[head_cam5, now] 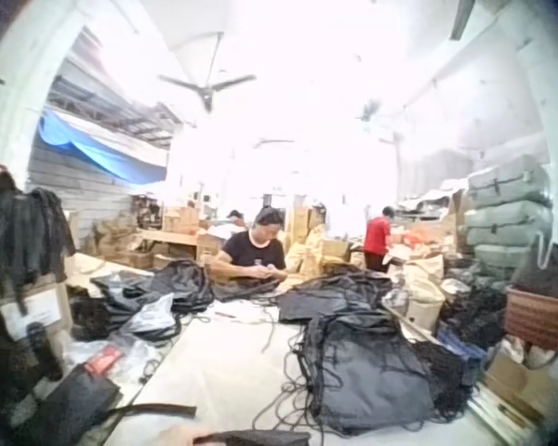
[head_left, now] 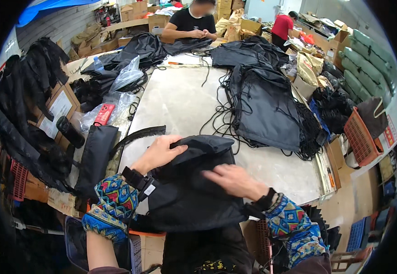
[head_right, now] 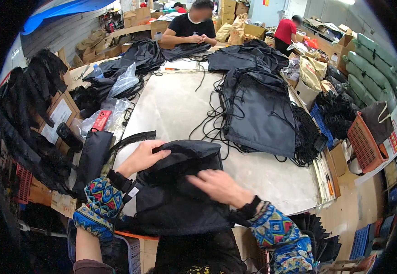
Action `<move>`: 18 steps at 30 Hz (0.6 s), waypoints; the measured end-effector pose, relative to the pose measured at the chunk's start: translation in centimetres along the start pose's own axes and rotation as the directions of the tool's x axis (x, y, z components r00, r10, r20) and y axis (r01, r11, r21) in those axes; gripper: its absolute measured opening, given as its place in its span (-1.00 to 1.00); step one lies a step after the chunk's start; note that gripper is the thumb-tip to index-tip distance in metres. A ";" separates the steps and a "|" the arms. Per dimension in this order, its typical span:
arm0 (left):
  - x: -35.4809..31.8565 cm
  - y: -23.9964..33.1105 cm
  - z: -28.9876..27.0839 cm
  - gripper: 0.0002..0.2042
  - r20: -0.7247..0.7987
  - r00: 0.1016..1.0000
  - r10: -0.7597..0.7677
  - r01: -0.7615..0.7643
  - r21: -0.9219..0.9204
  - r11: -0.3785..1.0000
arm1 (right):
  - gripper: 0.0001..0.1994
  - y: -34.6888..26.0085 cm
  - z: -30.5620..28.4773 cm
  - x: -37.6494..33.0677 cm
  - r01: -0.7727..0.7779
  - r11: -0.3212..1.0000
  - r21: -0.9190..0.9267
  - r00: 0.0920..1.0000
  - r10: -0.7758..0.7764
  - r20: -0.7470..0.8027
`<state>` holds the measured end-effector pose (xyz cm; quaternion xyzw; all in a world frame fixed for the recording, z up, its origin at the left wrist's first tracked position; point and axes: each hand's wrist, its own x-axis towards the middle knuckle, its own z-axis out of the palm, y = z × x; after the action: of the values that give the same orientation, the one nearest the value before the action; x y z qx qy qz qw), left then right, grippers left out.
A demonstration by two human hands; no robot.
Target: The person folds multiple black drawstring bags on a table in a workshop. They pick up each bag, smooth it out, fold it into a compact rectangular shape, and place it on a growing stack to the left. The process is repeated for several bags throughout the clip.
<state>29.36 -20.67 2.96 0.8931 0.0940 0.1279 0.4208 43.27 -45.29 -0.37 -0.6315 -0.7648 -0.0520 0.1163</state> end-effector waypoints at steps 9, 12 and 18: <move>-2.4 0.5 0.3 -0.58 0.157 0.968 0.197 -0.188 -0.071 0.980 | -0.58 -2.3 2.4 3.0 -0.071 0.991 -0.114 0.997 0.071 -0.006; -3.9 -0.9 2.2 -0.60 0.209 0.950 0.232 -0.226 -0.048 0.973 | -0.50 -1.6 1.0 1.2 -0.105 0.983 0.151 0.994 0.097 0.059; -5.3 -1.8 5.8 -0.53 0.276 0.922 0.273 -0.367 0.392 0.844 | 0.01 -1.9 -5.9 -7.8 -0.190 0.964 0.183 0.890 0.090 0.448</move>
<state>25.97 -25.20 -2.82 0.9757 -0.0757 0.0775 0.1903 43.48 -54.44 3.54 -0.6640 -0.7244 0.1849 0.0158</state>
